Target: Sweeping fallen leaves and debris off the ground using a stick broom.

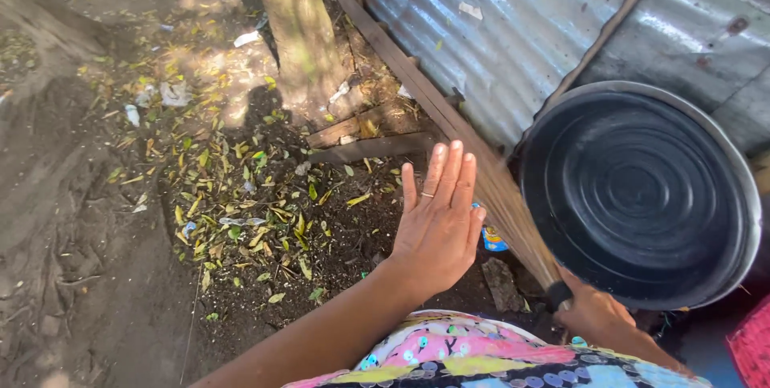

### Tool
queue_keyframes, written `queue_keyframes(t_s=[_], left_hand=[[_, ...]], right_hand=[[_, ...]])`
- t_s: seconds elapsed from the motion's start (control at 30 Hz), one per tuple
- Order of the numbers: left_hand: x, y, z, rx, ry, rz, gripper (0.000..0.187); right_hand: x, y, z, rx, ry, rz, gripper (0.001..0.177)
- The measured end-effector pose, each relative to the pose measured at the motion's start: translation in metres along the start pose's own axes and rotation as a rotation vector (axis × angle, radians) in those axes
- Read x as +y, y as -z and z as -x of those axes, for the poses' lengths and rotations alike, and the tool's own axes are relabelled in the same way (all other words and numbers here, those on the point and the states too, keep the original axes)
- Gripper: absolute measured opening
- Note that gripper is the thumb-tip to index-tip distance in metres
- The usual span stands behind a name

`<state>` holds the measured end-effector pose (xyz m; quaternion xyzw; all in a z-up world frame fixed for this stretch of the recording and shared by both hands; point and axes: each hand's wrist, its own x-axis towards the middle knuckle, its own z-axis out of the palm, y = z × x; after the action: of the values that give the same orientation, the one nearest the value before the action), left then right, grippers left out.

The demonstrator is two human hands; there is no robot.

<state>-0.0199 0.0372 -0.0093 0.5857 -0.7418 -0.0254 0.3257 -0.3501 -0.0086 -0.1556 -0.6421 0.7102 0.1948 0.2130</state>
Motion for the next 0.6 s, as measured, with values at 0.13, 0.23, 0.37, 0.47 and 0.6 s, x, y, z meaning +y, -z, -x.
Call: queue_keyframes(t_s=[0.13, 0.23, 0.37, 0.47, 0.6], left_hand=[[-0.006, 0.003, 0.005, 0.023, 0.041, -0.047, 0.066], [-0.001, 0.000, 0.000, 0.043, 0.012, -0.033, 0.068], [0.011, -0.004, -0.003, 0.004, -0.001, -0.003, 0.068], [0.015, -0.003, -0.002, 0.005, -0.021, 0.028, 0.069], [0.011, 0.005, 0.004, -0.005, -0.018, -0.008, 0.070]], right_hand=[[0.042, -0.036, -0.077, -0.323, 0.096, 0.149, 0.080], [0.032, -0.031, -0.056, -0.298, 0.308, 0.112, 0.096], [-0.019, 0.015, 0.028, -0.361, 0.285, -0.474, 0.098], [-0.043, 0.034, 0.048, -0.247, 0.328, -0.527, 0.097], [-0.018, 0.034, 0.043, -0.057, 0.140, -0.157, 0.103]])
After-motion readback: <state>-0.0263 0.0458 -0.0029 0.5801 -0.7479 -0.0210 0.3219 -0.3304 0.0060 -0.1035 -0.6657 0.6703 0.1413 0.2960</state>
